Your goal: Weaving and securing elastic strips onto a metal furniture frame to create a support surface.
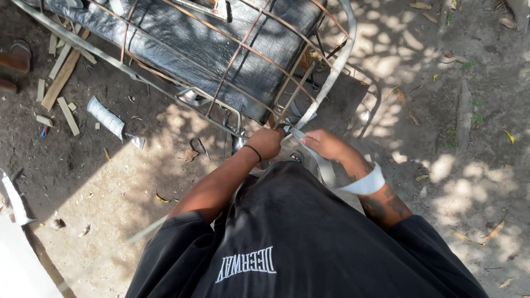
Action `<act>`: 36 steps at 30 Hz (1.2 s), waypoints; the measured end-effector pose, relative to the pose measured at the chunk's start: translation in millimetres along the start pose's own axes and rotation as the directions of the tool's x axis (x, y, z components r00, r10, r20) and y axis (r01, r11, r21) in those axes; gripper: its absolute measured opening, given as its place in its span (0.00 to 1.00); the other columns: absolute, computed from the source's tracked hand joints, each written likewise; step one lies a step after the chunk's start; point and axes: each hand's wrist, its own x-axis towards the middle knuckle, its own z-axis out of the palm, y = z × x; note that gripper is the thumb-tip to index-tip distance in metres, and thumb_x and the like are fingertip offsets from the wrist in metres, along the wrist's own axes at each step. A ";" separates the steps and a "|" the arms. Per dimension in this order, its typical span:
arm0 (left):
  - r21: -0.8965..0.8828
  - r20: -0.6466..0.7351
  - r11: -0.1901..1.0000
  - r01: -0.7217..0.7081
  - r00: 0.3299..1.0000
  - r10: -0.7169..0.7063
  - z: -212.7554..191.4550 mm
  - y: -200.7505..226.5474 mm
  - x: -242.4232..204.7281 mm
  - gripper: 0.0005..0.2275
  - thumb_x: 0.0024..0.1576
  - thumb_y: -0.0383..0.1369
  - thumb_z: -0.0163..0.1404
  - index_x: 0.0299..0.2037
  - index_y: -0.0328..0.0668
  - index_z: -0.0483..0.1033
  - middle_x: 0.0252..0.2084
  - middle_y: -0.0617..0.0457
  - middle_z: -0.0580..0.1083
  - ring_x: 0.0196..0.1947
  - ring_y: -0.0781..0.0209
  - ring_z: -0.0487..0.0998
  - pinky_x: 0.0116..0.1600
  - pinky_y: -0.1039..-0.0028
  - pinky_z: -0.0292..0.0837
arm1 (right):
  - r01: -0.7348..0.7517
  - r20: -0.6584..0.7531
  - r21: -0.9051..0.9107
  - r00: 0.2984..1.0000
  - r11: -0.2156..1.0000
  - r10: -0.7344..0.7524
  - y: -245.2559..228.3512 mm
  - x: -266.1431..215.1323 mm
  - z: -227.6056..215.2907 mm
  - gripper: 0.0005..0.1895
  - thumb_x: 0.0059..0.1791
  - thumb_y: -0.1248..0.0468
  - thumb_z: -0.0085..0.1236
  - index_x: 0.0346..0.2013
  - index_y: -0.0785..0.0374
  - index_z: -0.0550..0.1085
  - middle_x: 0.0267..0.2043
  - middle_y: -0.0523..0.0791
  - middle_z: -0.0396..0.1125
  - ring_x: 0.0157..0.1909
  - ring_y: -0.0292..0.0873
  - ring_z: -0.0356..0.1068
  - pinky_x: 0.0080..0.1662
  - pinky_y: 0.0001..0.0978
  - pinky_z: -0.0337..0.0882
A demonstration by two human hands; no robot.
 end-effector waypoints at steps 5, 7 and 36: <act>0.025 0.035 0.999 -0.044 0.998 0.043 -10.5 2.4 -1.2 0.13 0.61 0.33 0.42 0.46 0.33 0.77 0.26 0.48 0.77 0.23 0.56 0.79 0.29 0.62 0.81 | -0.022 -0.053 0.011 0.998 1.000 0.023 55.6 8.3 34.3 0.31 0.58 0.40 0.41 0.23 0.59 0.71 0.20 0.43 0.64 0.25 0.43 0.62 0.31 0.39 0.63; -0.064 0.047 0.997 -0.046 0.998 0.049 -11.0 0.2 -2.5 0.13 0.61 0.34 0.43 0.47 0.32 0.75 0.27 0.46 0.77 0.25 0.51 0.80 0.29 0.58 0.81 | -0.017 -0.093 -0.054 0.996 0.998 0.012 19.3 8.0 36.5 0.30 0.59 0.43 0.42 0.22 0.61 0.71 0.19 0.47 0.65 0.24 0.50 0.65 0.30 0.40 0.63; -0.647 -0.099 0.735 0.203 0.933 -0.345 -7.6 14.7 -0.1 0.26 0.67 0.45 0.38 0.14 0.49 0.68 0.10 0.52 0.65 0.11 0.60 0.64 0.22 0.72 0.63 | -0.369 0.259 0.376 0.923 0.850 0.286 22.6 -16.8 80.5 0.15 0.55 0.46 0.52 0.43 0.50 0.78 0.51 0.38 0.76 0.50 0.38 0.76 0.49 0.31 0.70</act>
